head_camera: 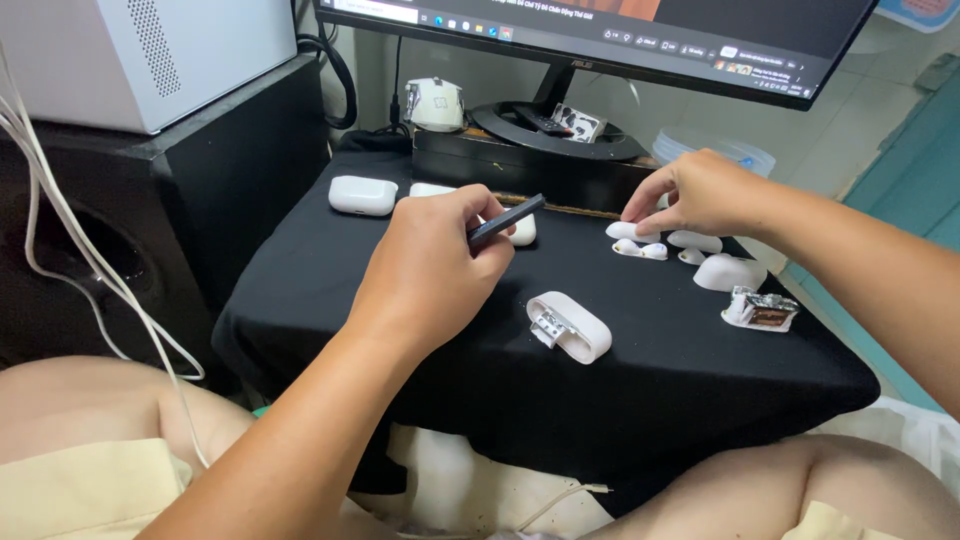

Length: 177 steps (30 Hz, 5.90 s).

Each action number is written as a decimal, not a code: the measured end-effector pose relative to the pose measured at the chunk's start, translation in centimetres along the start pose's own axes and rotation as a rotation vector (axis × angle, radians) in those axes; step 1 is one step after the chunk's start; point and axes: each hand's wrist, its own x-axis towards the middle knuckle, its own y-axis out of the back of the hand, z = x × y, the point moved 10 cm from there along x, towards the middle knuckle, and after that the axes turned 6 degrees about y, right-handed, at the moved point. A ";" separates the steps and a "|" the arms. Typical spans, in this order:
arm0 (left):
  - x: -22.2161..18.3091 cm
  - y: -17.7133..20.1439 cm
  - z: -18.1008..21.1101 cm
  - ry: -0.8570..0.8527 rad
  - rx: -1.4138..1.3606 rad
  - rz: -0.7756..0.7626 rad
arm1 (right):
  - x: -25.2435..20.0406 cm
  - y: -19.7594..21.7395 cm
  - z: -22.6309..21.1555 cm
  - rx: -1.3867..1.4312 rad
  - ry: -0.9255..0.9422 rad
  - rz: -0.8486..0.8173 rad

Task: Disassembling and inspecting earbud charging cases using a prying tool at a workbench

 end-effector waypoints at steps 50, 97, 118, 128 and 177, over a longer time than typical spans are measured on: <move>0.1 -0.5 4.2 -0.126 -0.313 0.038 | -8.0 -6.2 -11.6 2.176 0.083 -0.003; -1.4 0.6 3.4 0.199 -0.639 0.086 | -8.0 -6.5 -11.6 2.120 0.033 0.039; -2.1 -0.7 4.3 -0.004 -0.777 0.195 | -8.2 -6.1 -12.6 2.115 0.164 -0.049; -2.5 -0.4 5.1 -0.271 -0.548 0.369 | -8.0 -5.9 -12.5 2.074 0.150 0.026; -4.5 -1.2 7.3 -0.453 -0.702 0.380 | -8.1 -6.3 -11.9 1.987 -0.026 0.049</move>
